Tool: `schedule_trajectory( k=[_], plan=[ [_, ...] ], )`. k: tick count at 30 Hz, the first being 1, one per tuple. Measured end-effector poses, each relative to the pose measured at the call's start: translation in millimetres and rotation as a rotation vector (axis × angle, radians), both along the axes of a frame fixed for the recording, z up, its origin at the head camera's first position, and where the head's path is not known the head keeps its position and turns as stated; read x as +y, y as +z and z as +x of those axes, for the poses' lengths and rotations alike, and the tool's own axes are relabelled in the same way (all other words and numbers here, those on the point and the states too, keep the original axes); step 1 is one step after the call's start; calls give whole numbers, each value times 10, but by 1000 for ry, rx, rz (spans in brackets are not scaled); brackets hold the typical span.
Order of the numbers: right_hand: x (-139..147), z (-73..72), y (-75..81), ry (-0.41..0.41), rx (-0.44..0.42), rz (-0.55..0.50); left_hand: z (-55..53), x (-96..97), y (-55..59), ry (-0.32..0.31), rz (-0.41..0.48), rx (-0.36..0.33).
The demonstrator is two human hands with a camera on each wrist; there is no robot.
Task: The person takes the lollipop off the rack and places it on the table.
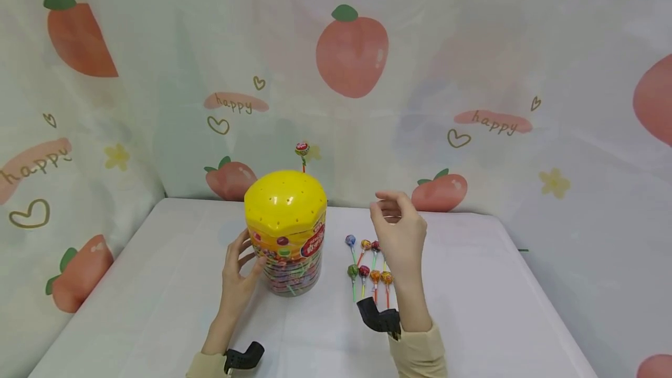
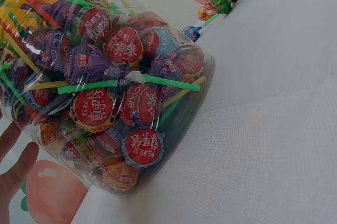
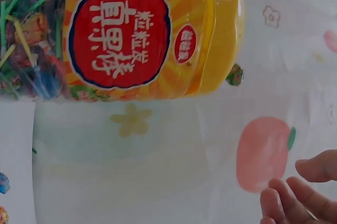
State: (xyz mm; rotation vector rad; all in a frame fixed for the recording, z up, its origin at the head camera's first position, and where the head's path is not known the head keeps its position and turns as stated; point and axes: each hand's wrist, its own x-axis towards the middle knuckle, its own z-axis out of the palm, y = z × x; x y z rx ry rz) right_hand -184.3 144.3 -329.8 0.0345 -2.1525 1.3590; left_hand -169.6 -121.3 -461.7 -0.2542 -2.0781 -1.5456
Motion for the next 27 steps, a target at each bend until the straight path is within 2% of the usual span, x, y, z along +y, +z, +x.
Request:
schedule_trajectory(
  k=[4, 11, 17, 27],
  plan=[
    [-150, -86, 143, 50, 9, 34, -7, -4, -18, 3, 0, -5],
    [-375, -303, 316, 117, 59, 104, -189, -61, -329, 21, -10, 11],
    [-506, -474, 377, 159, 44, 152, -196, -78, -349, 17, -28, 30],
    [-630, -734, 342, 276, 10, 160, -203, -80, -363, 25, -42, 32]
  ],
)
